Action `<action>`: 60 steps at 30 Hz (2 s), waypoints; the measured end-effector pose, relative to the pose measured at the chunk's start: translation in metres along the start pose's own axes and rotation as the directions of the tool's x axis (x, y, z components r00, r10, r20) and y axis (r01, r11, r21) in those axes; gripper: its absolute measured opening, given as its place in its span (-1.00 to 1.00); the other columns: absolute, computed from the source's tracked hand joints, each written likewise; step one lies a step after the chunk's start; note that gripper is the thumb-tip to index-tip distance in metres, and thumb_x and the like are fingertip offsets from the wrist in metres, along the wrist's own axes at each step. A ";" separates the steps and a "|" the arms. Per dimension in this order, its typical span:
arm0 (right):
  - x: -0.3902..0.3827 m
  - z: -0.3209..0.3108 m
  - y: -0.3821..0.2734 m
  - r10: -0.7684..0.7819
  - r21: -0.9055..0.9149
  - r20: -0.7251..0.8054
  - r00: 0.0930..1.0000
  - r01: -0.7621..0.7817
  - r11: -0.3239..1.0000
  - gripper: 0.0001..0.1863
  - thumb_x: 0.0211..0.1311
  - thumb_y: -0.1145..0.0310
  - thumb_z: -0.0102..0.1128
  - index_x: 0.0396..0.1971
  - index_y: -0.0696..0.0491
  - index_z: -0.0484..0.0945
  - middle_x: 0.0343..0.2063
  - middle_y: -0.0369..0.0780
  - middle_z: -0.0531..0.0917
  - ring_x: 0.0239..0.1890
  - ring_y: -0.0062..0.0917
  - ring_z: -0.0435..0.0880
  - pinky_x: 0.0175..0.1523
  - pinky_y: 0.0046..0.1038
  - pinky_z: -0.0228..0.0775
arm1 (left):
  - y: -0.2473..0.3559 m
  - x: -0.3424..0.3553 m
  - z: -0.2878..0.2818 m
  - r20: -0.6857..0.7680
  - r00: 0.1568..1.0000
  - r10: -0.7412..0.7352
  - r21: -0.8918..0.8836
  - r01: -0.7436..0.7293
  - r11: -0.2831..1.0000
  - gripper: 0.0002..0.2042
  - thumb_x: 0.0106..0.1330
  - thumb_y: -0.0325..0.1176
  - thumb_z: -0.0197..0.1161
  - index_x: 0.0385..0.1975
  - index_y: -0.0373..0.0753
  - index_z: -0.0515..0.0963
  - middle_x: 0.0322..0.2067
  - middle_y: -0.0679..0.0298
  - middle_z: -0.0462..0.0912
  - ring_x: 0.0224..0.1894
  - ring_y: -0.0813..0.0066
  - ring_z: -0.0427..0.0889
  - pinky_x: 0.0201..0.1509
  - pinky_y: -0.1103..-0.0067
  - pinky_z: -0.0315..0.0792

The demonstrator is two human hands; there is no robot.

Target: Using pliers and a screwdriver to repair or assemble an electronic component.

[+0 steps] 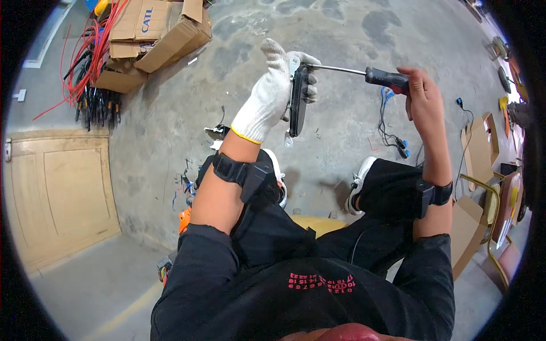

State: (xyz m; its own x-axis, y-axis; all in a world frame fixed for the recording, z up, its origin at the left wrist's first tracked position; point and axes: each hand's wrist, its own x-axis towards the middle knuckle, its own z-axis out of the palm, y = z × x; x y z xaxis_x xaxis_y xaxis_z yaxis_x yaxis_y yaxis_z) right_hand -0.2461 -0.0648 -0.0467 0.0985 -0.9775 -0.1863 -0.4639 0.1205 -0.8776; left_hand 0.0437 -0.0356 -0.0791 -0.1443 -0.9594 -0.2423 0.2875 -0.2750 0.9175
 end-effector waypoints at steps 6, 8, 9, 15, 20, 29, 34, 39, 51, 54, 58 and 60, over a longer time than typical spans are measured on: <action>-0.012 0.033 -0.013 -0.612 0.086 -0.385 0.691 0.687 0.722 -0.65 0.34 0.26 0.16 0.03 0.13 0.53 -0.28 -0.24 0.60 -0.40 -0.69 0.56 -0.36 -0.67 0.37 | 0.001 -0.002 0.004 -0.015 1.000 0.023 -0.004 -0.024 1.000 -0.03 0.12 0.59 -0.52 -0.16 -0.30 0.46 -0.46 0.26 0.48 -0.49 0.47 0.54 -0.32 0.48 0.57; -0.010 0.028 -0.011 -0.518 0.177 -0.306 0.799 0.582 0.794 -0.64 0.35 0.26 0.15 0.06 0.13 0.51 -0.27 -0.22 0.60 -0.40 -0.67 0.57 -0.36 -0.66 0.38 | 0.001 -0.002 0.003 -0.018 0.999 0.027 -0.006 -0.027 1.000 -0.03 0.11 0.59 -0.52 -0.17 -0.30 0.46 -0.47 0.26 0.48 -0.49 0.48 0.54 -0.32 0.49 0.57; -0.009 0.022 -0.009 -0.412 0.255 -0.215 0.885 0.458 0.851 -0.63 0.36 0.26 0.14 0.08 0.12 0.50 -0.26 -0.20 0.60 -0.39 -0.65 0.59 -0.35 -0.65 0.40 | 0.001 -0.001 0.003 -0.020 1.000 0.017 0.002 -0.017 1.000 -0.03 0.11 0.59 -0.53 -0.17 -0.30 0.46 -0.47 0.27 0.48 -0.49 0.49 0.55 -0.32 0.49 0.57; -0.008 0.013 -0.007 -0.224 0.112 -0.082 0.971 0.232 0.966 -0.52 0.33 0.24 0.14 0.19 0.11 0.40 -0.15 -0.17 0.57 -0.23 -0.55 0.61 -0.16 -0.57 0.44 | 0.001 -0.001 0.000 -0.021 1.000 -0.003 0.054 0.005 0.999 0.01 0.06 0.63 -0.52 -0.16 -0.32 0.46 -0.46 0.26 0.49 -0.47 0.48 0.56 -0.28 0.49 0.58; -0.009 0.021 -0.008 -0.541 0.097 -0.225 0.810 0.571 0.815 -0.45 0.25 0.21 0.20 0.20 0.12 0.39 -0.12 -0.18 0.57 -0.09 -0.53 0.56 0.04 -0.52 0.39 | 0.001 -0.001 0.000 -0.020 1.000 -0.009 0.005 0.009 1.000 -0.03 0.10 0.60 -0.52 -0.17 -0.30 0.46 -0.49 0.28 0.47 -0.50 0.50 0.55 -0.30 0.50 0.57; -0.005 0.019 0.003 -0.608 -0.023 -0.240 0.757 0.621 0.783 -0.47 0.41 0.10 -0.04 0.22 0.14 0.36 -0.02 -0.11 0.54 -0.08 -0.44 0.61 -0.05 -0.53 0.48 | 0.005 -0.006 0.001 -0.032 0.999 -0.007 -0.025 0.007 1.000 -0.06 0.14 0.58 -0.47 -0.18 -0.29 0.46 -0.48 0.28 0.47 -0.50 0.50 0.55 -0.32 0.48 0.56; -0.003 0.022 -0.008 -0.304 0.423 -0.215 0.928 0.369 0.828 -0.47 0.46 0.08 -0.12 0.19 0.20 0.36 -0.07 -0.11 0.57 -0.16 -0.49 0.63 -0.18 -0.57 0.51 | 0.004 -0.003 -0.004 -0.032 0.999 0.027 -0.009 -0.028 1.000 -0.07 0.15 0.57 -0.48 -0.18 -0.28 0.46 -0.47 0.28 0.47 -0.50 0.50 0.54 -0.30 0.49 0.57; -0.006 0.023 -0.004 -0.187 0.099 -0.059 0.981 0.192 0.976 -0.45 0.47 0.00 -0.12 0.13 0.20 0.40 -0.26 -0.16 0.64 -0.42 -0.62 0.59 -0.37 -0.60 0.42 | 0.003 -0.002 -0.006 -0.037 0.999 -0.006 0.004 0.006 1.000 0.04 0.04 0.63 -0.51 -0.12 -0.34 0.47 -0.43 0.23 0.52 -0.45 0.44 0.58 -0.26 0.46 0.61; -0.005 0.024 -0.005 -0.256 0.107 -0.153 0.954 0.274 0.956 -0.57 0.38 0.17 0.08 0.09 0.17 0.47 -0.35 -0.24 0.60 -0.36 -0.59 0.64 -0.40 -0.59 0.42 | 0.003 -0.004 -0.004 -0.049 0.999 -0.016 -0.018 0.015 1.000 -0.11 0.23 0.51 -0.45 -0.18 -0.32 0.47 -0.46 0.26 0.46 -0.50 0.49 0.54 -0.30 0.50 0.57; -0.006 0.031 -0.006 -0.698 0.025 -0.359 0.620 0.754 0.657 -0.55 0.36 0.21 0.09 0.12 0.18 0.45 -0.36 -0.23 0.60 -0.38 -0.57 0.63 -0.37 -0.56 0.45 | 0.004 -0.003 -0.001 -0.040 0.999 -0.005 0.006 0.005 1.000 -0.09 0.22 0.53 -0.47 -0.18 -0.32 0.47 -0.47 0.27 0.46 -0.50 0.50 0.53 -0.31 0.51 0.56; -0.005 0.021 -0.010 0.005 0.349 -0.053 0.999 0.014 0.937 -0.55 0.40 0.20 0.02 0.18 0.12 0.42 -0.35 -0.28 0.61 -0.52 -0.68 0.55 -0.44 -0.63 0.34 | 0.002 -0.002 -0.003 -0.049 0.999 0.003 0.006 -0.003 1.000 -0.08 0.20 0.54 -0.47 -0.18 -0.33 0.46 -0.47 0.27 0.46 -0.50 0.50 0.52 -0.33 0.51 0.55; -0.005 0.021 -0.010 -0.067 0.285 -0.092 0.994 0.091 0.954 -0.54 0.38 0.19 0.03 0.17 0.13 0.42 -0.32 -0.24 0.62 -0.46 -0.63 0.59 -0.41 -0.60 0.37 | 0.003 -0.004 -0.003 -0.055 0.998 -0.013 -0.005 0.013 1.000 -0.09 0.21 0.53 -0.47 -0.18 -0.33 0.46 -0.47 0.27 0.46 -0.50 0.50 0.52 -0.33 0.51 0.55</action>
State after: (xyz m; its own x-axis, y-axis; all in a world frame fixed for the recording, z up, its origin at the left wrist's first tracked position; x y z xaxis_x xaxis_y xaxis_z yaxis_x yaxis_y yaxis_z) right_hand -0.2235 -0.0575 -0.0461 0.0480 -0.9952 -0.0857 -0.1824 0.0756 -0.9803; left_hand 0.0480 -0.0327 -0.0764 -0.0959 -0.9577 -0.2712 0.2907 -0.2875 0.9126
